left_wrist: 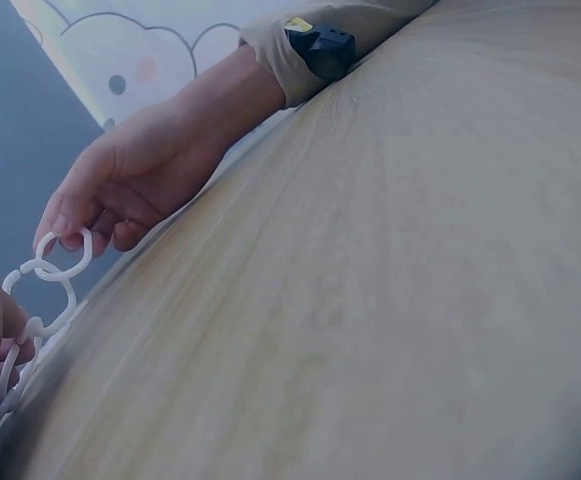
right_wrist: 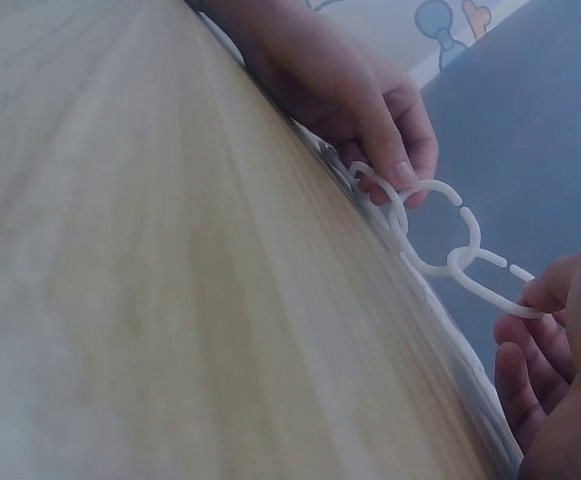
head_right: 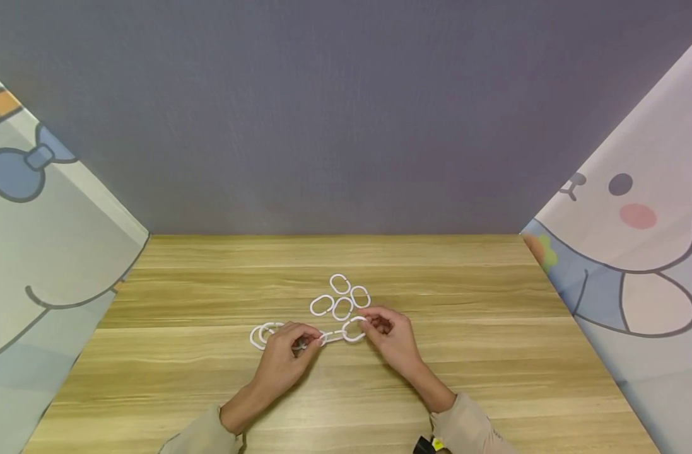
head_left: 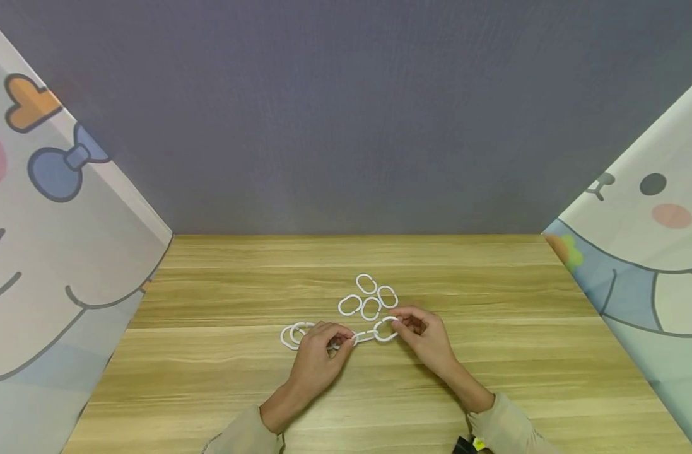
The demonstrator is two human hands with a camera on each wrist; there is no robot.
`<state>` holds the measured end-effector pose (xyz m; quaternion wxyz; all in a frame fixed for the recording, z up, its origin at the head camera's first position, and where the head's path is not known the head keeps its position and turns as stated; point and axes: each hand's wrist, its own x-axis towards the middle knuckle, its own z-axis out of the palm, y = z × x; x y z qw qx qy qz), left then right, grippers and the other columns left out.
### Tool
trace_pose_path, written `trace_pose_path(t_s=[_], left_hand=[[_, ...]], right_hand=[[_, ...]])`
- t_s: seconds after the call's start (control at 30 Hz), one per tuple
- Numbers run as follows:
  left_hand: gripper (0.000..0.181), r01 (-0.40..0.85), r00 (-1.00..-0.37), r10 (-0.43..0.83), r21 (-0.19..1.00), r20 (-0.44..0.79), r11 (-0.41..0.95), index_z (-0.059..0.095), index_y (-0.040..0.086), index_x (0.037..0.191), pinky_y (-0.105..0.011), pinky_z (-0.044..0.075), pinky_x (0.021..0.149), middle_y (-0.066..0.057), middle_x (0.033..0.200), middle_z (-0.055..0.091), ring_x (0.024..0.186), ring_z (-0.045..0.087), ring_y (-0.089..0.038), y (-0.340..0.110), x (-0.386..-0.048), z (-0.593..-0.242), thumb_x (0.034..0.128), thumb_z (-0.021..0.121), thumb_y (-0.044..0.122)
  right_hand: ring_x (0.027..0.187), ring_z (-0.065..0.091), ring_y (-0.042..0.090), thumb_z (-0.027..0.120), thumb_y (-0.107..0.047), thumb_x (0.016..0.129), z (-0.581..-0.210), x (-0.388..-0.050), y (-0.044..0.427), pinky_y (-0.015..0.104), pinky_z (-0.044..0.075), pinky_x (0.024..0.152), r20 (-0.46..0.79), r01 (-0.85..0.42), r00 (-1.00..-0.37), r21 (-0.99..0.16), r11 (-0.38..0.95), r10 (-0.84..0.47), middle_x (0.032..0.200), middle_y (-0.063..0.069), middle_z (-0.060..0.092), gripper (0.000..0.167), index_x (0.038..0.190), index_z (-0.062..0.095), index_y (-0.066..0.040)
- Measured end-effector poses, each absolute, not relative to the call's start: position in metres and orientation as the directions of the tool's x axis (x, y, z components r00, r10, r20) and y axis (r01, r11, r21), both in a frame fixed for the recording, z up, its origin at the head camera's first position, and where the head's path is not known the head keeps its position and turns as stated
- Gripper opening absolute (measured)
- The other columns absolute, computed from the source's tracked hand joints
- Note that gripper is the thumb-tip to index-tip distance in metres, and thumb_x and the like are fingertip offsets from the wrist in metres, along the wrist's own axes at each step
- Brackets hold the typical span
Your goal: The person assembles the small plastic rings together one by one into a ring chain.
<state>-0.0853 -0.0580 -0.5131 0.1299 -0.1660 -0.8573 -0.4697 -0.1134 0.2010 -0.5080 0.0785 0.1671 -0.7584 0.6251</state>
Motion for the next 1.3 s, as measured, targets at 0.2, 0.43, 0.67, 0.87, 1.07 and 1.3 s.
trace_pose_path(t_s=[0.2,0.43,0.67,0.87,1.07,1.3], left_hand=[[0.015,0.416,-0.906,0.161,0.755,0.392,0.507,0.083,0.018,0.098,-0.027,0.057,0.076,0.012,0.094,0.076,0.086,0.065,-0.003,-0.0582,-0.0855,-0.5134,0.0920,0.089,0.006],[0.008,0.421,-0.902,0.149,0.746,0.406,0.516,0.084,0.020,0.099,-0.030,0.058,0.080,0.013,0.096,0.078,0.089,0.067,-0.004,-0.0591,-0.0855,-0.5150,0.0970,0.086,0.013],[0.005,0.399,-0.908,0.102,0.762,0.407,0.511,0.084,0.020,0.096,-0.030,0.059,0.078,0.012,0.092,0.077,0.089,0.067,-0.006,-0.0591,-0.0853,-0.5143,0.0958,0.087,0.015],[0.006,0.410,-0.893,0.073,0.736,0.444,0.538,0.083,0.017,0.094,-0.031,0.059,0.079,0.008,0.092,0.079,0.088,0.067,-0.007,-0.0588,-0.0862,-0.5148,0.0924,0.088,0.014],[0.010,0.421,-0.871,0.046,0.695,0.489,0.583,0.082,0.016,0.087,-0.031,0.057,0.075,0.008,0.085,0.078,0.084,0.066,-0.008,-0.0594,-0.0870,-0.5163,0.0876,0.092,0.015],[0.018,0.428,-0.858,0.048,0.660,0.511,0.618,0.079,0.020,0.080,-0.029,0.053,0.072,0.013,0.077,0.073,0.079,0.062,-0.007,-0.0596,-0.0875,-0.5165,0.0789,0.095,0.012]], right_hand=[[0.080,0.065,0.001,0.077,0.015,0.095,-0.5089,-0.1135,0.2016,0.015,0.053,0.065,0.333,-0.357,-0.930,-0.918,0.170,-0.154,0.091,0.014,0.075,0.017,0.109,0.080,0.006],[0.081,0.065,0.002,0.074,0.019,0.094,-0.5103,-0.1133,0.2020,0.016,0.053,0.064,0.354,-0.378,-0.922,-0.912,0.159,-0.158,0.093,0.010,0.076,0.021,0.108,0.080,0.005],[0.080,0.065,0.003,0.077,0.013,0.096,-0.5107,-0.1116,0.2025,0.017,0.053,0.065,0.356,-0.384,-0.918,-0.907,0.172,-0.175,0.091,0.015,0.074,0.016,0.107,0.080,0.003],[0.079,0.065,0.005,0.080,0.010,0.095,-0.5095,-0.1096,0.2021,0.019,0.054,0.065,0.333,-0.371,-0.922,-0.907,0.200,-0.198,0.090,0.016,0.073,0.013,0.103,0.080,-0.001],[0.077,0.066,0.006,0.082,0.009,0.094,-0.5102,-0.1080,0.2018,0.022,0.056,0.065,0.323,-0.373,-0.917,-0.902,0.218,-0.232,0.089,0.014,0.074,0.014,0.101,0.079,-0.003],[0.076,0.066,0.006,0.081,0.010,0.094,-0.5089,-0.1058,0.2002,0.024,0.057,0.063,0.330,-0.394,-0.900,-0.896,0.206,-0.285,0.089,0.013,0.075,0.016,0.103,0.079,-0.003]])
